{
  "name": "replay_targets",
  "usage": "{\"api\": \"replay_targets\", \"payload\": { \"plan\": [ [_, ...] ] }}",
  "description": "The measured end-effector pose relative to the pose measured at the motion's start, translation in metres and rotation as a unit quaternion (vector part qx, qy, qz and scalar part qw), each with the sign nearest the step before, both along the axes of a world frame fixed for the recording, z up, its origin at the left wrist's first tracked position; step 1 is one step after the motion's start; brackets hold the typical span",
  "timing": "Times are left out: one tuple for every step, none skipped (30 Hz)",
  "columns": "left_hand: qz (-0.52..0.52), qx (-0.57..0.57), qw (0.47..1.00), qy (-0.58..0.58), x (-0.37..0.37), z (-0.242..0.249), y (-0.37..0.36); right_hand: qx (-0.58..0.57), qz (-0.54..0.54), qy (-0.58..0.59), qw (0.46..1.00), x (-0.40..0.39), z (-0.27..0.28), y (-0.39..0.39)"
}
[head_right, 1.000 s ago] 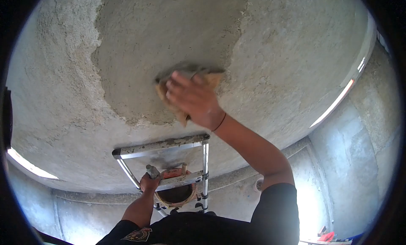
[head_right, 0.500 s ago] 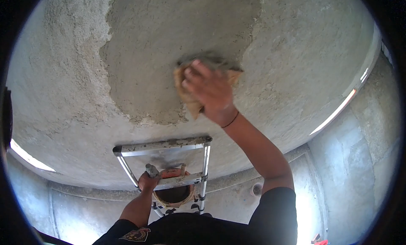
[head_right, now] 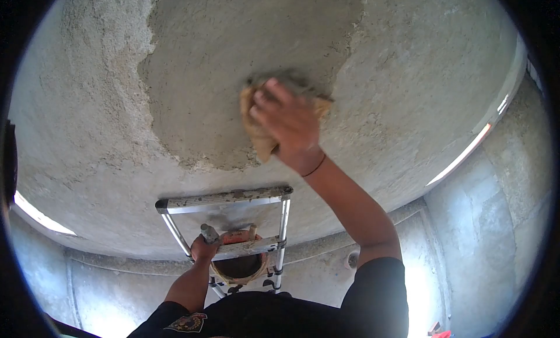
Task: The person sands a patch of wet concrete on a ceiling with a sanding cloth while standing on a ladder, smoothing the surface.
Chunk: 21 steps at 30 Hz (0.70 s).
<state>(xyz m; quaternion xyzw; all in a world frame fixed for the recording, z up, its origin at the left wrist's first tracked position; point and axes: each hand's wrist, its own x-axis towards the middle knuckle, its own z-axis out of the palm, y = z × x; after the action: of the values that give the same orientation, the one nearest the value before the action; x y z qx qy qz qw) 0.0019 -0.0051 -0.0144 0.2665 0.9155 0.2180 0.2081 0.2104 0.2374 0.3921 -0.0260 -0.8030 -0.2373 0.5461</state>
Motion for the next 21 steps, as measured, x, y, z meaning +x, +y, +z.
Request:
{"api": "replay_targets", "payload": {
  "plan": [
    [0.000,-0.004,1.000,-0.008,0.001,0.003,0.000,-0.017,0.011,-0.065,0.998,-0.002,-0.013,-0.005],
    [0.001,-0.005,1.000,-0.014,0.001,0.005,0.001,-0.033,0.022,-0.127,0.991,-0.002,-0.020,-0.009],
    [0.001,-0.004,1.000,-0.012,0.001,0.005,0.001,-0.031,0.022,-0.125,0.991,0.002,-0.021,-0.012],
    [-0.002,-0.005,1.000,-0.010,0.000,0.003,0.001,-0.025,0.042,-0.094,0.994,0.007,-0.017,-0.012],
    [-0.005,-0.005,1.000,-0.008,-0.002,0.000,0.002,-0.017,0.063,-0.063,0.996,0.011,-0.010,-0.012],
    [0.002,0.008,1.000,-0.002,-0.002,-0.006,0.002,-0.013,0.066,-0.062,0.996,0.016,0.004,-0.008],
    [0.005,0.011,1.000,-0.003,-0.002,0.002,0.006,-0.004,0.030,0.045,0.999,0.020,0.026,-0.004],
    [0.014,0.007,1.000,-0.012,0.004,0.013,0.003,-0.003,-0.008,0.145,0.989,0.021,0.036,0.000],
    [0.018,0.002,1.000,-0.015,0.006,0.022,0.001,-0.009,-0.011,0.142,0.990,0.017,0.036,0.005],
    [0.014,0.011,1.000,-0.011,0.007,0.024,0.001,-0.002,-0.012,0.130,0.991,0.009,0.034,0.011],
    [0.012,0.009,1.000,-0.011,0.006,0.020,0.000,0.008,-0.013,0.119,0.993,0.002,0.030,0.014],
    [0.007,0.010,1.000,-0.006,0.003,0.013,0.000,0.015,0.003,0.100,0.995,-0.004,0.020,0.015],
    [0.003,0.012,1.000,-0.002,0.003,0.010,0.001,0.016,0.002,0.099,0.995,-0.008,0.007,0.013],
    [0.004,0.013,1.000,-0.003,0.003,0.011,0.002,0.000,0.010,0.032,0.999,-0.012,-0.008,0.009],
    [0.009,0.003,1.000,-0.009,0.004,0.014,0.002,-0.017,0.017,-0.036,0.999,-0.013,-0.021,0.003],
    [0.013,-0.008,1.000,-0.013,0.004,0.015,0.002,-0.018,0.016,-0.037,0.999,-0.011,-0.032,-0.004],
    [0.012,-0.008,1.000,-0.013,0.004,0.012,0.001,-0.025,0.028,-0.079,0.996,-0.009,-0.041,-0.010],
    [0.010,-0.009,1.000,-0.009,0.003,0.008,0.002,-0.031,0.040,-0.120,0.991,-0.008,-0.044,-0.013],
    [0.010,-0.009,1.000,-0.004,0.001,0.005,0.003,-0.028,0.039,-0.118,0.992,-0.005,-0.041,-0.010],
    [0.010,-0.006,1.000,-0.002,-0.001,0.004,0.002,-0.011,0.048,-0.084,0.995,0.004,-0.036,-0.004],
    [0.011,-0.005,1.000,0.007,-0.001,0.003,0.002,0.006,0.058,-0.052,0.997,0.013,-0.029,0.004]
  ]
}}
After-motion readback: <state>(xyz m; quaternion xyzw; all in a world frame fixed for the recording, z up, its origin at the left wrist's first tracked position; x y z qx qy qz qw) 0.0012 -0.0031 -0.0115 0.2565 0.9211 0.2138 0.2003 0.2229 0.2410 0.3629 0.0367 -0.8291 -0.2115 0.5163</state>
